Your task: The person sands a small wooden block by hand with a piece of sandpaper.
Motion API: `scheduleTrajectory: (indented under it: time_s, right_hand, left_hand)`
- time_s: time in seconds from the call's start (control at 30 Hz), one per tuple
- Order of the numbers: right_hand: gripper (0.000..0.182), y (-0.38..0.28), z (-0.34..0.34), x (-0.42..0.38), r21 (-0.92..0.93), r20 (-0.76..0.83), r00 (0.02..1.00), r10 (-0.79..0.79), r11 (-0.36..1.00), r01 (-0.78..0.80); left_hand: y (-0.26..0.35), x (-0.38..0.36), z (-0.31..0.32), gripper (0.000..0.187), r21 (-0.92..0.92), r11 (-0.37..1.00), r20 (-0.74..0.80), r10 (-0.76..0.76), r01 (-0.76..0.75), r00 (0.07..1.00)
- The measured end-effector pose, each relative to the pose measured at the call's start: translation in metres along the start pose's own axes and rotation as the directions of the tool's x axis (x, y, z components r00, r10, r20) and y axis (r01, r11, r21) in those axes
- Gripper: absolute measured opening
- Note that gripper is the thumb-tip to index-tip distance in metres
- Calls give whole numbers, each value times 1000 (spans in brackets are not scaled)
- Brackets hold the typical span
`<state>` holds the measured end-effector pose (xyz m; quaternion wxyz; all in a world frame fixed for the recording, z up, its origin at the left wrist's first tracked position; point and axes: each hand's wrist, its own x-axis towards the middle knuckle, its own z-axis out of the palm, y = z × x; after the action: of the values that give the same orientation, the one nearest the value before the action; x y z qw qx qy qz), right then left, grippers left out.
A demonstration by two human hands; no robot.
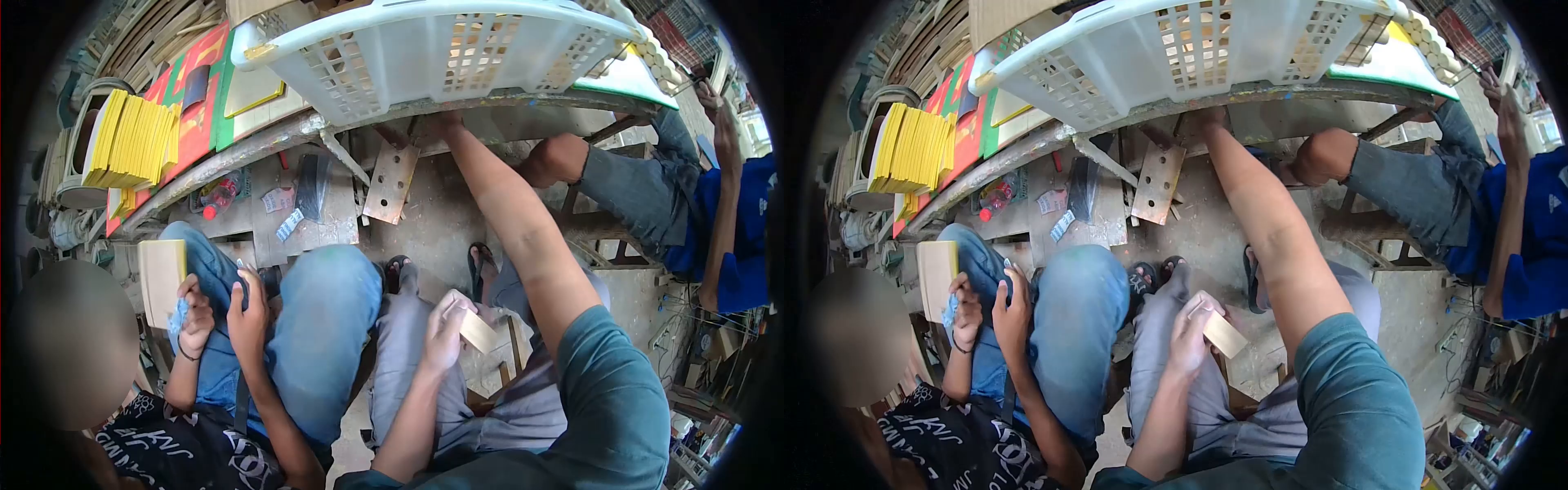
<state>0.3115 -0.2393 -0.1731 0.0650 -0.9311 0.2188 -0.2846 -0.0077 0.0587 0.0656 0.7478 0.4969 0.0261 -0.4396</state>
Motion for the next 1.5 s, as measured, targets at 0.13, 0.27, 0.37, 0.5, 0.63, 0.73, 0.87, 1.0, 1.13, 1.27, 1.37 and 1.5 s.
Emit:
scheduleTrajectory:
  time_s: [0.13,0.27,0.37,0.5,0.63,0.73,0.87,1.0,1.13,1.27,1.37,1.5]
  right_hand:
    - [56,-2,-53,-9,-145,-55,955,-292,948,282]
    - [46,-29,-190,-39,151,759,651,10,970,-191]
    - [33,-8,-280,-78,557,779,405,-479,826,-93]
    - [50,8,-455,-116,416,867,305,-394,910,-5]
    - [54,37,-562,-210,335,691,706,-158,935,-119]
    - [63,43,-615,-271,264,654,749,107,895,-358]
    - [68,38,-619,-325,248,595,651,471,663,-706]
    - [55,48,-609,-339,503,604,598,527,330,-799]
    - [33,36,-612,-309,659,686,596,417,-10,-752]
    - [21,6,-587,-286,677,717,616,326,-116,-727]
    - [21,-27,-540,-273,786,537,770,344,126,-605]
    - [34,-81,-506,-261,775,198,979,49,604,-187]
  left_hand:
    - [10,4,14,21,-80,996,-62,29,-34,998]
    - [-7,5,4,20,-442,895,73,96,-54,993]
    - [-7,5,2,18,-297,953,40,79,-63,996]
    - [-5,1,4,19,-239,967,73,108,-87,992]
    - [-11,-1,-5,23,-355,930,28,-84,89,996]
    - [-14,-6,-5,32,-321,941,93,-77,103,993]
    - [-21,-25,15,40,-246,967,224,-7,64,975]
    - [-25,-49,43,53,-113,994,282,20,12,959]
    - [-32,-58,53,53,-245,958,382,-42,145,923]
    - [-40,-56,41,48,-257,960,310,-27,111,950]
    - [-40,-47,36,36,-233,972,111,6,20,994]
    - [-42,-22,29,26,24,947,-240,318,-321,917]
